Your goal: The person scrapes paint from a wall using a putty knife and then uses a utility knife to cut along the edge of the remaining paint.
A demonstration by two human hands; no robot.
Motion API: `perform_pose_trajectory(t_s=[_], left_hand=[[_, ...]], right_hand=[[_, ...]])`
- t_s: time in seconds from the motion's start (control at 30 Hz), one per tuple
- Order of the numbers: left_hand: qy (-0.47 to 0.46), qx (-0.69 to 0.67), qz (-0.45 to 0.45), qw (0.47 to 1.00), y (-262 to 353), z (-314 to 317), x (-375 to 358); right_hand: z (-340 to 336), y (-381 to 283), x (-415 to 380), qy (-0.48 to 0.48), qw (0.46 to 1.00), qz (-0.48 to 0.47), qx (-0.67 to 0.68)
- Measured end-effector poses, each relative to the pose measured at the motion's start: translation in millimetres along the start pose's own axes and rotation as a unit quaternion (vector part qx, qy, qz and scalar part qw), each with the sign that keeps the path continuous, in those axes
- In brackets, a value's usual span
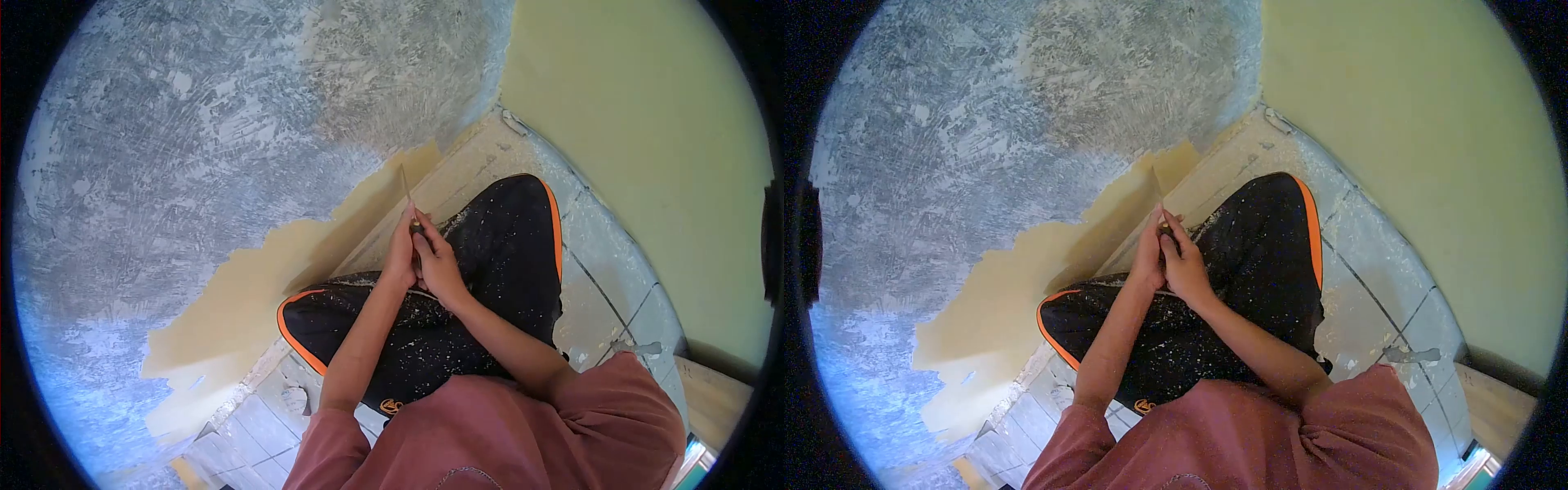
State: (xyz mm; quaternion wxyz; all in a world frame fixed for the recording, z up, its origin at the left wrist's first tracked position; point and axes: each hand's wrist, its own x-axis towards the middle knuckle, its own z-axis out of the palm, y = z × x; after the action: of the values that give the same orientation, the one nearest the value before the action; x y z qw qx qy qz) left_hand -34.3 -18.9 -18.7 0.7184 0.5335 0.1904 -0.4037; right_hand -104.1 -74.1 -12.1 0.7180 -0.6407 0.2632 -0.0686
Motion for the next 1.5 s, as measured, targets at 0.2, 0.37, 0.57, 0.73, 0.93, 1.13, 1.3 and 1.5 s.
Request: perform_pose_trajectory(t_s=[0.2,0.37,0.57,0.73,0.93,1.13,1.3,1.5], left_hand=[[-0.08,-0.005,0.046,0.996,7.6,-0.6,-2.2],[-0.068,0.047,0.139,0.987,12.1,19.3,-12.4],[-0.1,0.015,0.161,0.982,12.8,14.2,-11.0],[-0.046,0.058,0.214,0.974,20.9,5.9,-3.6],[0.049,0.005,0.203,0.978,20.5,-5.5,11.1],[0.03,0.008,0.194,0.98,18.8,-0.5,13.0],[0.034,0.023,0.172,0.984,18.8,4.8,9.9],[0.046,0.008,0.166,0.985,16.7,5.0,8.4]], right_hand=[[-56.6,-61.5,-9.1,-0.208,0.978,0.024,-0.005],[-88.8,-95.5,-10.9,-0.246,0.933,-0.192,-0.179],[-81.4,-105.6,40.2,-0.041,0.88,-0.426,-0.207],[-85.8,-210.8,67.5,-0.08,0.876,-0.397,0.26],[-49.9,-182.2,95.7,-0.122,0.754,-0.585,0.271],[-46.1,-149.2,87.1,-0.12,0.744,-0.607,0.251],[-31.5,-119.8,108.1,-0.084,0.781,-0.616,0.06],[-29.8,-132.0,88.2,-0.145,0.695,-0.691,0.137]])
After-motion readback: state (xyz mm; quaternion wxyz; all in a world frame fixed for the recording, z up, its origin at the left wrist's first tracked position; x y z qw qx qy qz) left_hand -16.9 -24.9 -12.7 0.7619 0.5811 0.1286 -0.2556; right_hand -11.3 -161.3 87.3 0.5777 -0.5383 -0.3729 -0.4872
